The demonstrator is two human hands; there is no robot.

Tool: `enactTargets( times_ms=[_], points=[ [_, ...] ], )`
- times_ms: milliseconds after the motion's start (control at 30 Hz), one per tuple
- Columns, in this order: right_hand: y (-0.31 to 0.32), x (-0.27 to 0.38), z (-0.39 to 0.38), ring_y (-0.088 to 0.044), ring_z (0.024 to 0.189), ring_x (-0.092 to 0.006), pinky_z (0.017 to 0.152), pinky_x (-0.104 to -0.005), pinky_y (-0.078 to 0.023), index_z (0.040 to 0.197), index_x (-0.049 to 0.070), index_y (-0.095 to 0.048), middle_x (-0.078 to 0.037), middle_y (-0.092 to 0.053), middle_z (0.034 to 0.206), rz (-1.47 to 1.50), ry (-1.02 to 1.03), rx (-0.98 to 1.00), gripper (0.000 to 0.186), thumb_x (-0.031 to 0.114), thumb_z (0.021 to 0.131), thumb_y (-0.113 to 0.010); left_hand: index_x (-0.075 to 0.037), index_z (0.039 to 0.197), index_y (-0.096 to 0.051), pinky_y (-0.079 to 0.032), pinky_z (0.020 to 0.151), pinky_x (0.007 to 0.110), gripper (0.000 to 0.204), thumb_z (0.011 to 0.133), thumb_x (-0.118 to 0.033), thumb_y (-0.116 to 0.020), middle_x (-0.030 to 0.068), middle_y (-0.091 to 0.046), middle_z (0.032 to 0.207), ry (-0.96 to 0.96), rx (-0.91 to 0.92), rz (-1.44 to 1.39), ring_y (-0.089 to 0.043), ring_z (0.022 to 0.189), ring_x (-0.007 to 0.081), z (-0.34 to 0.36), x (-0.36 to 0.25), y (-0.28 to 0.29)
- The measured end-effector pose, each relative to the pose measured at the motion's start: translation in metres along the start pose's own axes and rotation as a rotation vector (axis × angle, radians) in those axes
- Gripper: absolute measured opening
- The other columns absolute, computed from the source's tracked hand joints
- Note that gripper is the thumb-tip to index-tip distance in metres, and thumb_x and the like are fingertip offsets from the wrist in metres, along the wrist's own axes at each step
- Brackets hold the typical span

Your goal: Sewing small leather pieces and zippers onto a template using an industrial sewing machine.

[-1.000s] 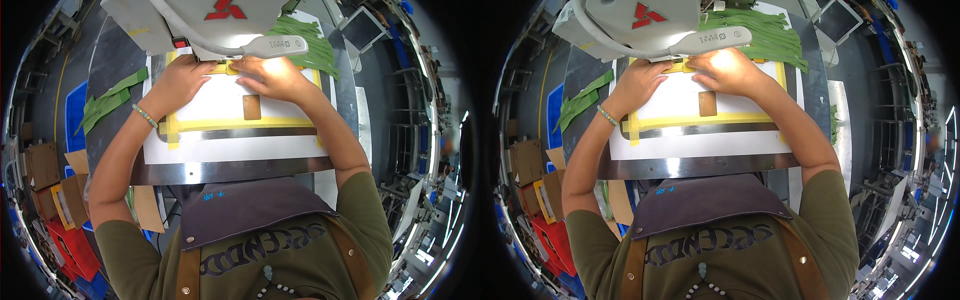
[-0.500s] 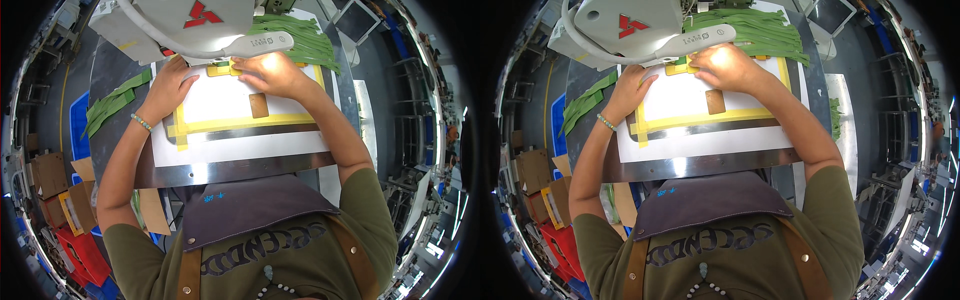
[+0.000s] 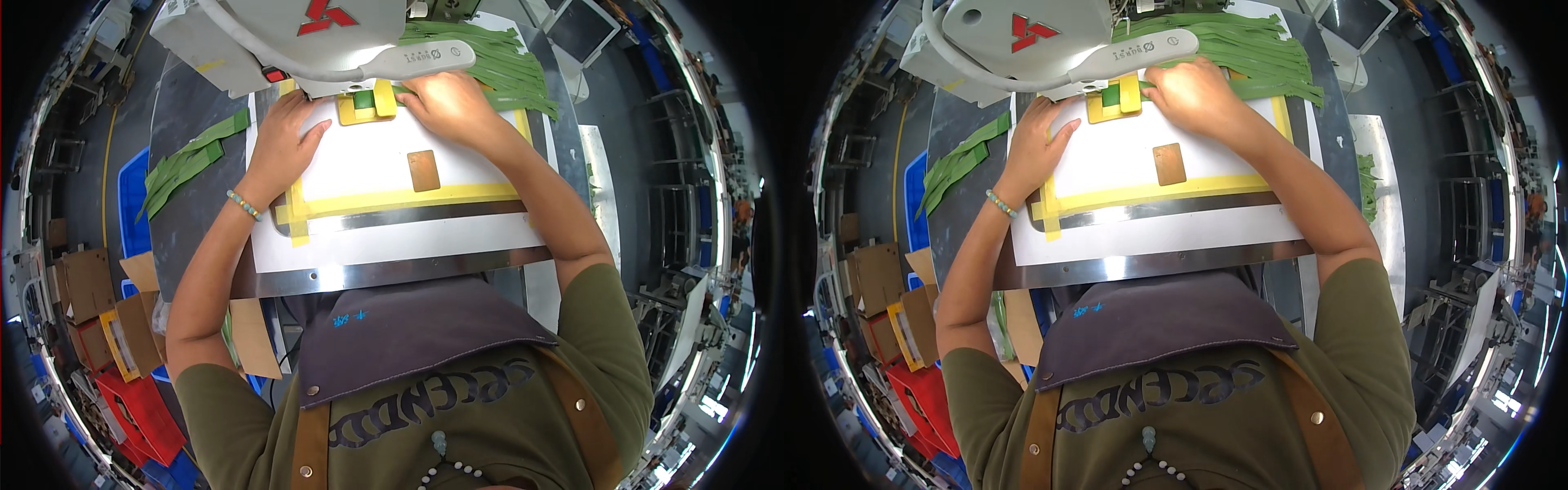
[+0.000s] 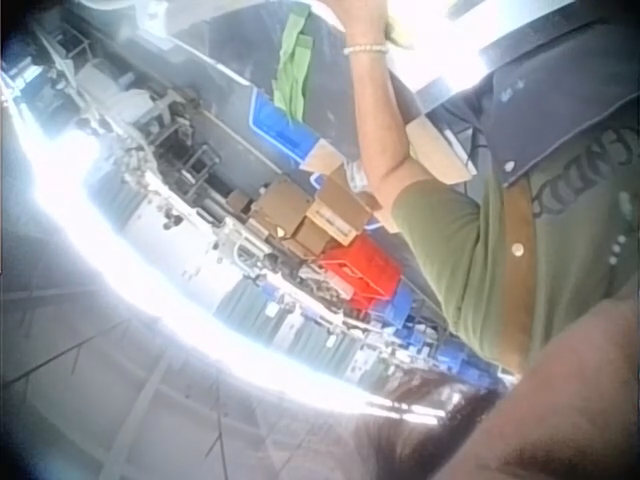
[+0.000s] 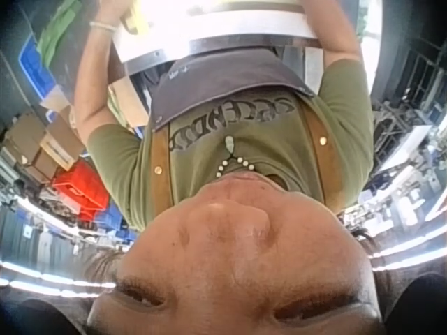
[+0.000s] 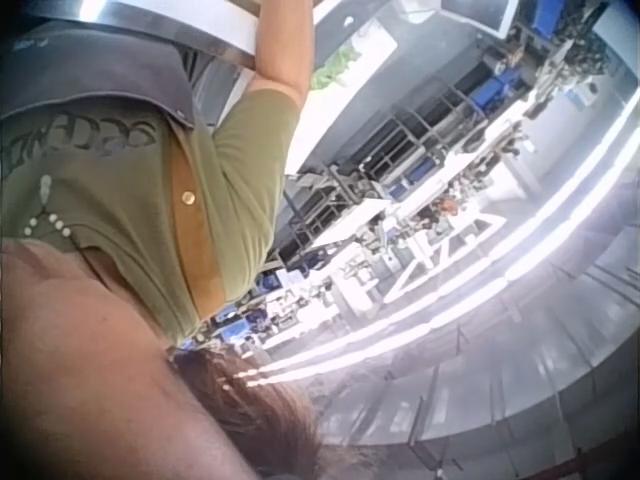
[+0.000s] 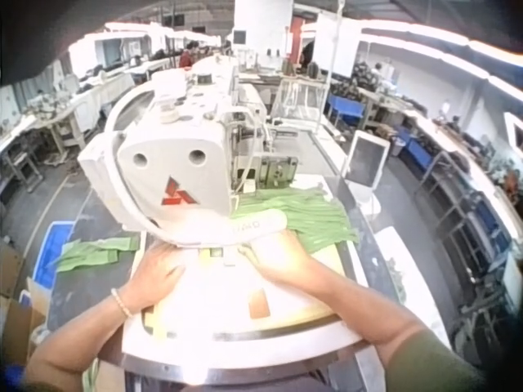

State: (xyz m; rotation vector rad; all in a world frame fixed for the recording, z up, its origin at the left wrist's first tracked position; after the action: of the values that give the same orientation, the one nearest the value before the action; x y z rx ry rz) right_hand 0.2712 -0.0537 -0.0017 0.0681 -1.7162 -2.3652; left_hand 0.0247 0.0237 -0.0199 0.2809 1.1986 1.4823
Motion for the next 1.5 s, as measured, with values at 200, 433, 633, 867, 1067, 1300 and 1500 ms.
enactTargets(
  times_ms=[200, 433, 633, 867, 1067, 1300, 1500],
  points=[
    [0.06, 0.056, -0.028, -0.068, 0.075, -0.0403, 0.069, -0.0512, -0.051, 0.092, 0.006, -0.065, -0.016, -0.066, 0.072, 0.232, 0.042, 0.175, 0.023, 0.027, 0.101, -0.069, -0.003, 0.138, -0.065, -0.053, 0.101, 0.042, 0.051, 0.092, -0.018, -0.081, 0.0149, -0.07, 0.118, 0.071, -0.012, -0.179, -0.067, 0.112, 0.0322, -0.01, -0.021, 0.006],
    [0.08, 0.137, -0.055, -0.07, 0.082, -0.0368, 0.071, -0.0493, -0.054, 0.099, 0.006, -0.063, -0.015, -0.069, 0.086, 0.551, 0.311, 0.188, 0.023, 0.029, 0.105, -0.064, -0.007, 0.151, -0.056, -0.06, 0.082, 0.036, 0.059, 0.099, -0.025, -0.076, 0.0092, -0.071, 0.103, -0.015, 0.04, -0.283, -0.071, 0.09, 0.0223, -0.018, -0.071, 0.007],
    [0.149, 0.127, -0.058, -0.069, 0.087, -0.0242, 0.071, -0.036, -0.054, 0.134, 0.01, -0.075, -0.007, -0.077, 0.106, 1.185, 0.588, 0.308, 0.036, 0.022, 0.1, -0.076, 0.007, 0.143, -0.062, -0.05, 0.099, 0.036, 0.097, 0.111, -0.072, -0.016, 0.0179, -0.077, 0.114, 0.609, -0.132, -1.105, -0.07, 0.103, 0.0218, -0.04, -0.004, 0.002],
    [0.182, 0.142, -0.076, -0.061, 0.064, -0.0135, 0.057, -0.0274, -0.042, 0.133, 0.027, -0.079, -0.003, -0.072, 0.084, 1.625, 0.99, -0.018, 0.046, 0.051, 0.094, -0.081, 0.007, 0.149, -0.057, -0.049, 0.103, 0.035, 0.101, 0.109, -0.075, -0.012, 0.0231, -0.075, 0.126, 0.646, -0.084, -1.312, -0.068, 0.11, 0.0233, -0.056, 0.009, 0.018],
    [0.187, 0.132, -0.067, -0.069, 0.082, -0.0177, 0.077, -0.0316, -0.054, 0.13, 0.02, -0.08, -0.009, -0.077, 0.102, 1.665, 0.946, 0.47, 0.028, 0.017, 0.103, -0.073, 0.008, 0.148, -0.058, -0.048, 0.103, 0.034, 0.103, 0.109, -0.075, -0.01, 0.0236, -0.075, 0.128, 0.624, -0.039, -1.346, -0.068, 0.113, 0.0241, -0.056, 0.01, 0.018],
    [0.07, 0.088, -0.024, -0.07, 0.079, -0.0293, 0.074, -0.0412, -0.055, 0.124, 0.009, -0.075, -0.007, -0.071, 0.088, 0.35, 0.168, 0.242, 0.028, 0.023, 0.101, -0.071, 0.005, 0.145, -0.062, -0.046, 0.105, 0.037, 0.104, 0.109, -0.075, -0.006, 0.016, -0.078, 0.123, 0.439, 0.077, -0.872, -0.068, 0.118, 0.0243, -0.044, -0.036, 0.026],
    [-0.005, 0.068, -0.008, -0.073, 0.084, -0.029, 0.077, -0.0416, -0.058, 0.119, 0.01, -0.075, -0.008, -0.075, 0.095, 0.497, 0.103, 0.143, 0.024, 0.024, 0.1, -0.071, 0.004, 0.145, -0.062, -0.048, 0.111, 0.041, 0.097, 0.111, -0.073, -0.014, 0.0132, -0.079, 0.117, 0.343, 0.056, -0.81, -0.069, 0.112, 0.0217, -0.036, -0.038, 0.021]
  ],
)
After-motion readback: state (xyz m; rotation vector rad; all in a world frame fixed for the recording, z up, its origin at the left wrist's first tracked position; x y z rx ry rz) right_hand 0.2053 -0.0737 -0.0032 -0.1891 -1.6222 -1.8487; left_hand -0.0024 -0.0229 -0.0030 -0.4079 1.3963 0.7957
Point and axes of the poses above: each hand's wrist, its own z-axis towards the middle knuckle, its own y-axis out of the back of the hand, x = y × z, the point moved 4 cm from there along z, towards the middle knuckle
